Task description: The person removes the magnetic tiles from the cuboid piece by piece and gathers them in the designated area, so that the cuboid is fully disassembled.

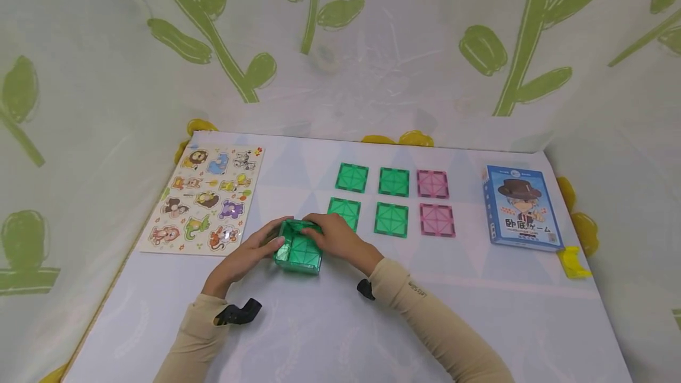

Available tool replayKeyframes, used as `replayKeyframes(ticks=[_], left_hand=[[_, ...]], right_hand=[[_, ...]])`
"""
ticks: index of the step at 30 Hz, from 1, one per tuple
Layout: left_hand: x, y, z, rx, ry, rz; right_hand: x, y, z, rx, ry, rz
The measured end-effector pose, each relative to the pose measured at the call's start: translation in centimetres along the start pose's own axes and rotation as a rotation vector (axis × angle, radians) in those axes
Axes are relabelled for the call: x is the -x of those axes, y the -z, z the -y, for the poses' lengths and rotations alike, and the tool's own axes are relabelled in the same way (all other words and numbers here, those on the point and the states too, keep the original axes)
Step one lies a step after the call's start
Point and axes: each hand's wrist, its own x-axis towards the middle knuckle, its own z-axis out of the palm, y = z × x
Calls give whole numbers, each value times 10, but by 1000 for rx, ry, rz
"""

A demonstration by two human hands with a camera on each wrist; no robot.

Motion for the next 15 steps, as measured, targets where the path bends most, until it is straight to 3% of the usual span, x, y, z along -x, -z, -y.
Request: replayKeyframes(ticks=[15], left_hand=[[0, 0, -2, -54, -18, -5]], right_hand=[[0, -4, -3, -3, 18, -52]])
